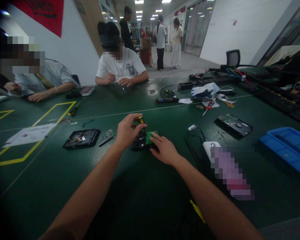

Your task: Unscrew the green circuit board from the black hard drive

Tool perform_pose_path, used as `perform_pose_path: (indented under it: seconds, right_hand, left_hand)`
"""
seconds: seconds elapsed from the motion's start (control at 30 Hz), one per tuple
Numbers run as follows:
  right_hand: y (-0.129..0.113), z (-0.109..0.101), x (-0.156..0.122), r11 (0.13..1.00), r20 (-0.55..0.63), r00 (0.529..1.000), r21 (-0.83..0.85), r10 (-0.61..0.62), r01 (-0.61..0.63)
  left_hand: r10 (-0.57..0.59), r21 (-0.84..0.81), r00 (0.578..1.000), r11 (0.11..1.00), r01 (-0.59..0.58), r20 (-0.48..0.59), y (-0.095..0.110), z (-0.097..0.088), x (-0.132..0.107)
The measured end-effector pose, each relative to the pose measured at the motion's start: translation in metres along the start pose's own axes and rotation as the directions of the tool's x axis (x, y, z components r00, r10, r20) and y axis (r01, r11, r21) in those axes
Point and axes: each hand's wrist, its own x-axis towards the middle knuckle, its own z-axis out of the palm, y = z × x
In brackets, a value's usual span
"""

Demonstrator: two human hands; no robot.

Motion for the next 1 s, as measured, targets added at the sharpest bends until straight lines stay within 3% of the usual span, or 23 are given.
perform_pose_path:
  seconds: [0.13,0.33,0.6,0.8,1.0]
  right_hand:
    - [-0.001,-0.001,0.000,1.000,0.012,1.000,-0.010,0.006,-0.006]
    - [-0.001,-0.002,0.000,1.000,0.010,1.000,-0.002,0.011,-0.011]
    - [-0.001,-0.001,0.000,1.000,0.007,1.000,0.009,-0.005,0.005]
    - [-0.001,0.000,0.000,1.000,0.000,1.000,0.008,0.010,-0.010]
    - [0.000,-0.001,0.000,1.000,0.004,1.000,0.001,0.004,-0.004]
  left_hand:
    - [-0.015,-0.011,1.000,1.000,0.015,0.024,0.000,0.001,-0.001]
    - [0.057,-0.017,0.996,0.998,-0.056,0.067,0.001,0.001,-0.001]
    - [0.141,-0.132,0.960,0.985,-0.112,0.243,0.004,-0.006,0.001]
    - [0.078,-0.030,0.991,0.997,-0.075,0.110,0.001,0.003,-0.001]
    - [0.074,-0.061,0.994,0.996,-0.069,0.079,0.001,0.002,-0.001]
